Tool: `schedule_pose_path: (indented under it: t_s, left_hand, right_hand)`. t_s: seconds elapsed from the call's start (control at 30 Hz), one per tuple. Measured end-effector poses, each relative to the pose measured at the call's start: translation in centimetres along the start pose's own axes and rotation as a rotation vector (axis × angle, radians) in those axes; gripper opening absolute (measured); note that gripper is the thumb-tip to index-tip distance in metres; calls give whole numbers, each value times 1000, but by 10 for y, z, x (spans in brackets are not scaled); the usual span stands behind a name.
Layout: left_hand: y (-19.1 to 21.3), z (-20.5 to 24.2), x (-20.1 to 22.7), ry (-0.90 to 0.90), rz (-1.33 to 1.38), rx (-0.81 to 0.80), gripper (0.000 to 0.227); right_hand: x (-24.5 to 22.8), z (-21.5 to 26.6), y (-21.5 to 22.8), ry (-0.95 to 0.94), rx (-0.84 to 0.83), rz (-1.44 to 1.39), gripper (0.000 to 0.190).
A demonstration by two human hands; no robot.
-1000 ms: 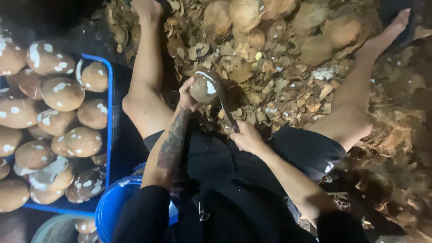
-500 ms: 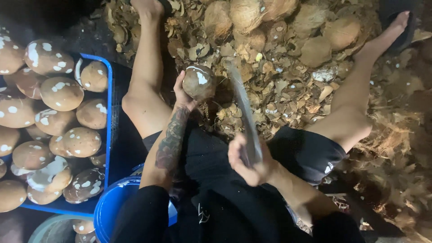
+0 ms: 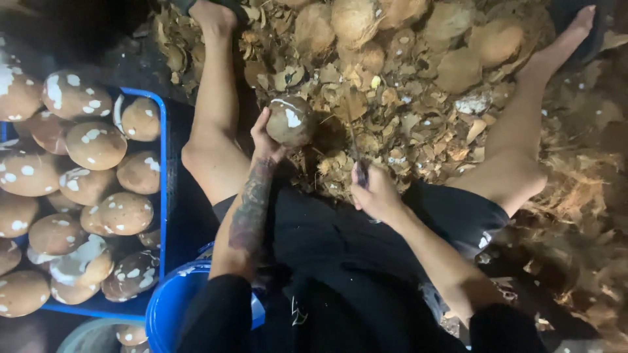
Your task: A person sits on the floor and uses a large knife to shave the outer husk off coconuts before placing them in a crate.
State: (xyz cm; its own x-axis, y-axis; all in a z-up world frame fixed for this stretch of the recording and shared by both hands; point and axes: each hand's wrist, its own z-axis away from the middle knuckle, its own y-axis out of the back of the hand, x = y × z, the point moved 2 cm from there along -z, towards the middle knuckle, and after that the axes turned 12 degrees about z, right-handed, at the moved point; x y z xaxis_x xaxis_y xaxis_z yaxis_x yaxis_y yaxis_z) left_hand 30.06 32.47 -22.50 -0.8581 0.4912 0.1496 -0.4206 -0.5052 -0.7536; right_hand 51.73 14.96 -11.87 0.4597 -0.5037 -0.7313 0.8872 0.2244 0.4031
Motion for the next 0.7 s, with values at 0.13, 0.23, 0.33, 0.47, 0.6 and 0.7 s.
schedule_pose_path:
  t_s: [0.13, 0.23, 0.33, 0.47, 0.6, 0.7]
  left_hand:
    - [5, -7, -2, -2, -34, 5, 62]
    - [-6, -3, -5, 41, -19, 32, 64]
    - [-9, 4, -7, 34, -9, -16, 67]
    - [17, -2, -2, -8, 143, -97, 71]
    - [19, -20, 7, -17, -20, -93, 68]
    - [2, -2, -2, 19, -136, 16, 73]
  right_hand:
    - [-74, 35, 28, 919, 361, -180, 25]
    - [70, -48, -48, 1133, 538, 223, 6]
    - [101, -64, -62, 413, 303, 188, 13]
    - [63, -35, -37, -275, 5, -124, 13]
    - [-26, 2, 8, 5, 101, 65, 5]
    - [-74, 36, 21, 675, 359, -148, 30]
